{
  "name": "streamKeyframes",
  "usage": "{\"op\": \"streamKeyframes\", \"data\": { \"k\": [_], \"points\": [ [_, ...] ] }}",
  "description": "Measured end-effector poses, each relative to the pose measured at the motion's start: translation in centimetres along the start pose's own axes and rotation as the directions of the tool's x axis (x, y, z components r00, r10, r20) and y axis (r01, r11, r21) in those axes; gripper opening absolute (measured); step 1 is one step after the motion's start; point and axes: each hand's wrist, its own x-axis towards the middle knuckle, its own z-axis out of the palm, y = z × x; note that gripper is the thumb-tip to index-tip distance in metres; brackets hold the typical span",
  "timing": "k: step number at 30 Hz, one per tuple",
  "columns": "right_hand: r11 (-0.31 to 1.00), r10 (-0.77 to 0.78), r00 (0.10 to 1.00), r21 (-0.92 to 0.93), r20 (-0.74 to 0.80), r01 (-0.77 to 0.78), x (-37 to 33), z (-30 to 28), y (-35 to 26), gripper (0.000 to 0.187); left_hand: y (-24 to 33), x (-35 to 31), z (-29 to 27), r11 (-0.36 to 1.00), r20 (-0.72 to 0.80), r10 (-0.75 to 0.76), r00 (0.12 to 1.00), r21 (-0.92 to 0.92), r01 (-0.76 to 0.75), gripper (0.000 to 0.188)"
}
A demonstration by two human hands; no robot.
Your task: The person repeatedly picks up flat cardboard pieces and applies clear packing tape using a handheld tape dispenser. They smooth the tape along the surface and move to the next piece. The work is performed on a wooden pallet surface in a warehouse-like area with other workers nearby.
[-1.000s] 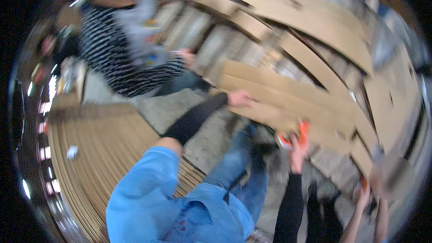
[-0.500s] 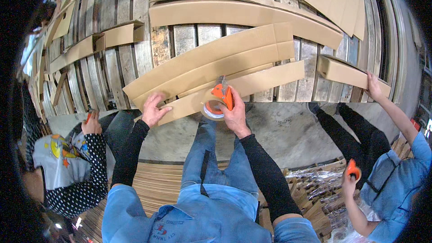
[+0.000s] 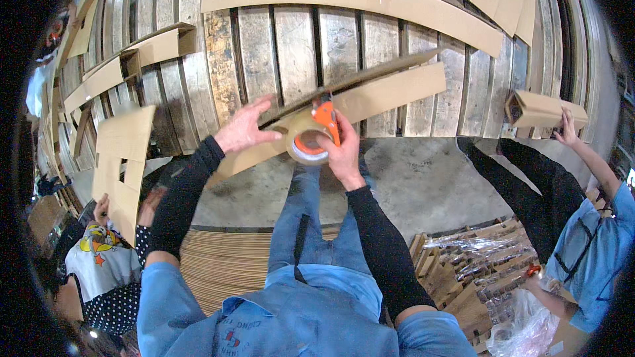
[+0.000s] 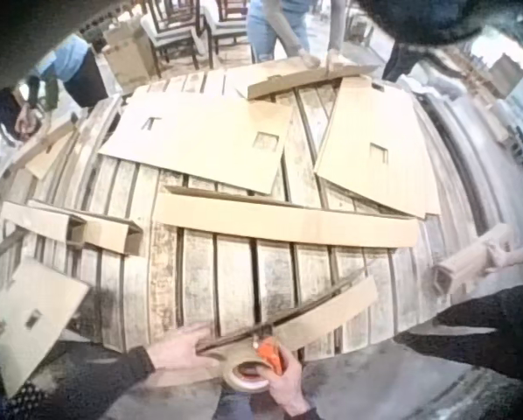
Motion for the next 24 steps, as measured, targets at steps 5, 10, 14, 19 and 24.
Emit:
{"op": "streamKeyframes", "data": {
  "k": [5,10,14,19,24],
  "points": [
    [0.98,0.03,0.998,0.199,-0.053,-0.018,-3.1,-2.4,2.2,0.06,4.9,-1.3,2.4,0.988,0.171,-0.154,0.973,-0.002,0.157,0.098],
    [0.861,0.078,0.979,0.508,-0.189,0.029,-4.0,-0.1,1.5,0.058,4.9,-0.8,4.9,0.951,-0.097,-0.141,0.985,0.263,0.162,0.088],
    [0.83,0.012,0.994,0.555,-0.111,0.052,-1.3,-0.7,1.7,0.055,3.9,-0.2,6.4,0.913,-0.244,-0.051,0.968,0.381,0.144,0.078],
    [0.754,0.012,0.998,0.656,-0.068,0.036,-1.8,-2.5,-0.3,0.055,5.3,-0.4,9.1,0.857,-0.344,0.01,0.939,0.486,0.168,0.063],
    [0.922,-0.166,0.962,0.312,-0.217,0.229,-1.4,-5.8,-2.7,0.065,5.1,0.7,9.3,0.838,-0.378,0.048,0.925,0.519,0.168,0.037]
  ]
}}
